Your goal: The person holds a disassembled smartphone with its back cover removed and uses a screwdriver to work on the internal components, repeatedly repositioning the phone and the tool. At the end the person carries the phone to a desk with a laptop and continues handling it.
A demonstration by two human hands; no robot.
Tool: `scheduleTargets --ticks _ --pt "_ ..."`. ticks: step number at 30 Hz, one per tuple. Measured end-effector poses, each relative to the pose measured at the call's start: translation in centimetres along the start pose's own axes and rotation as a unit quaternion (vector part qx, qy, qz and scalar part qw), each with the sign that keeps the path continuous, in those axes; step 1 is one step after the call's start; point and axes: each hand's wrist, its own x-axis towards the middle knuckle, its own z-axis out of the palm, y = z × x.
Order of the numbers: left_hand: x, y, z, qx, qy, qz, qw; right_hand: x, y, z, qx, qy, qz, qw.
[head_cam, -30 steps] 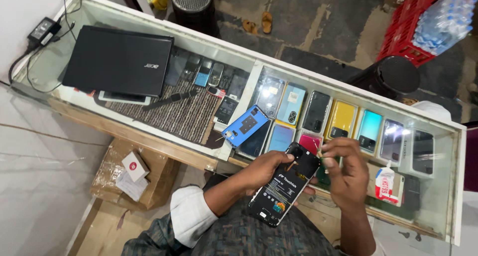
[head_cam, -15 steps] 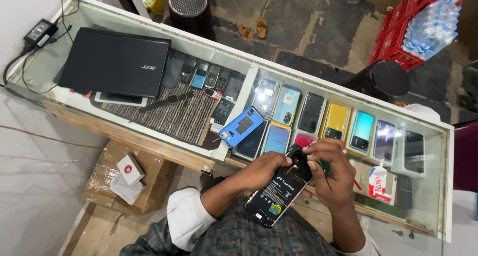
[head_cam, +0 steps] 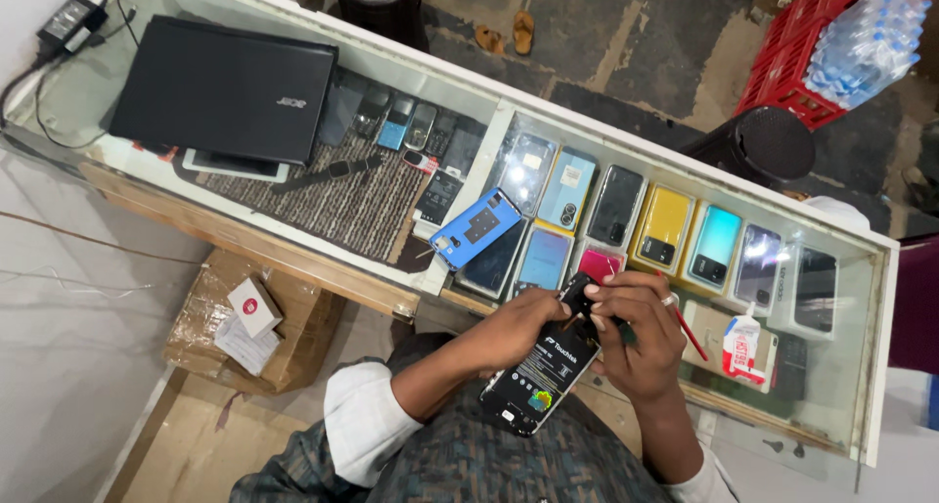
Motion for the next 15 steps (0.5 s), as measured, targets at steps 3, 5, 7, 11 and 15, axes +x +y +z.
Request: scheduleTargets --ticks 3,5,7,11,15 --pt "-0.1 0.5 -0.2 -0.05 0.0 -0.026 0.998 0.0 -0.1 0.4 0.014 0.013 -0.002 1.0" --pt "-0.1 0.5 -0.4 -0.022 0.002 0.029 0.999 -0.1 -0.1 0.5 0.033 0.02 0.005 0.999" --pt "-0.3 0.1 -0.2 0.051 0.004 0.128 0.99 -0.4 0.0 0.5 0.027 0.021 0.016 0.999" --pt "-0.6 0.0 0.0 0.073 -0.001 0.173 0.982 -1.6 0.2 0.0 0.017 0.014 0.039 0.999" --pt "-1.1 2.5 -0.1 -0.125 -0.031 0.062 0.99 -2.5 0.3 0.0 0.024 0.003 0.04 0.999"
